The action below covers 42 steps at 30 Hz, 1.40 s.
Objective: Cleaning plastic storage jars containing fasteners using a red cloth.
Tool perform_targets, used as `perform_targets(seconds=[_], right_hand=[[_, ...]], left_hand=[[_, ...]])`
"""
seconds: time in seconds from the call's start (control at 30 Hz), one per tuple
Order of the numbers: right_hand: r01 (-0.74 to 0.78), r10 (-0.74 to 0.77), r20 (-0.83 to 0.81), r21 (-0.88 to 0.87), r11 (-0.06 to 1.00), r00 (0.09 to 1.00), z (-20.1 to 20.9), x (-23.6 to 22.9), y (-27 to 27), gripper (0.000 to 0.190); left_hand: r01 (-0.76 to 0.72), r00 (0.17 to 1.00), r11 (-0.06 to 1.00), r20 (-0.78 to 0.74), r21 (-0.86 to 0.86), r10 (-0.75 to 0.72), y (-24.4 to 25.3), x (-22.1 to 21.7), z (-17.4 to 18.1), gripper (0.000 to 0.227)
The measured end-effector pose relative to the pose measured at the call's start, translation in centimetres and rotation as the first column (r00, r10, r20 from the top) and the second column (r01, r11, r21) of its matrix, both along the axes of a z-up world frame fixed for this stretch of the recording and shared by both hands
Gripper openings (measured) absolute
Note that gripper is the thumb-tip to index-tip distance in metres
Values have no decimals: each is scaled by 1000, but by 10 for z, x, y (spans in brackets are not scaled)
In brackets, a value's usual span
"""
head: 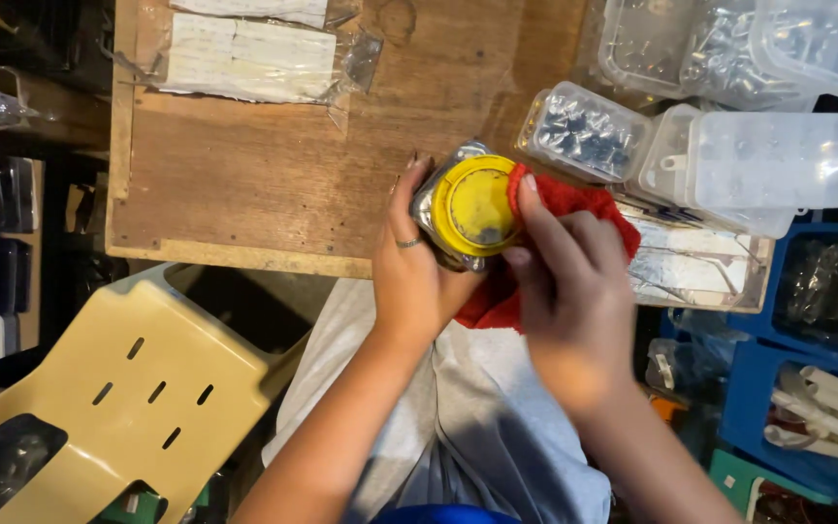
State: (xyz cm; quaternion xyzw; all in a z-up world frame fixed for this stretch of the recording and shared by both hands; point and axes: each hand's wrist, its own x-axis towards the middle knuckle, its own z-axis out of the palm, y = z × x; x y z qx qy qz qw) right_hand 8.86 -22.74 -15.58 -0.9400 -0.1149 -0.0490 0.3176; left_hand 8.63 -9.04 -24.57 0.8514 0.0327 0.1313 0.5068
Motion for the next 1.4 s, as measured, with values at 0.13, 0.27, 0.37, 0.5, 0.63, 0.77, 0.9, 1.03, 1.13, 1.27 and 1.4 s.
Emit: perform_targets(seconds=[0.13, 0.27, 0.37, 0.5, 0.63, 0.77, 0.9, 1.03, 1.13, 1.27, 1.4], right_hand=[[-70, 75, 67, -70, 995, 995, 6, 14, -14, 36], [-132, 135, 36, -68, 989, 990, 15, 27, -10, 36], [-182, 184, 66, -34, 983, 981, 19, 40, -4, 33], [-300, 325, 139, -174, 938, 935, 25, 51, -11, 27], [-192, 223, 113, -234, 953, 968, 37, 23, -6, 34], [-80, 137, 131, -370, 925, 982, 35, -9, 1, 39], [44, 73, 216, -490, 871, 974, 30, -8, 11, 37], [-74, 146, 236, -288, 955, 961, 32, 19, 11, 26], [-194, 218, 164, -151, 969, 962, 37, 31, 4, 24], [-165, 176, 78, -124, 978, 981, 37, 10, -2, 31], [-58, 110, 134, -349, 936, 985, 33, -18, 6, 37]], left_hand=[[53, 999, 998, 17, -44, -52, 7, 1, 7, 101], [40, 999, 998, 7, -54, -40, 8, 2, 6, 96], [43, 999, 998, 33, -51, -41, 9, 1, 2, 92], [74, 997, 994, -29, -84, -76, 11, -1, 7, 107], [89, 996, 994, 23, -64, -87, 12, -1, 3, 100], [65, 998, 997, 8, -31, -64, 12, -2, -1, 100], [52, 998, 997, -25, -50, -54, 7, 0, -4, 104], [29, 999, 996, -23, -82, -31, 8, 0, 4, 99], [47, 999, 996, -3, -81, -47, 9, 1, 2, 100], [56, 998, 997, 1, -57, -56, 8, -1, 3, 100], [30, 1000, 998, -7, -51, -30, 9, -1, -1, 99]])
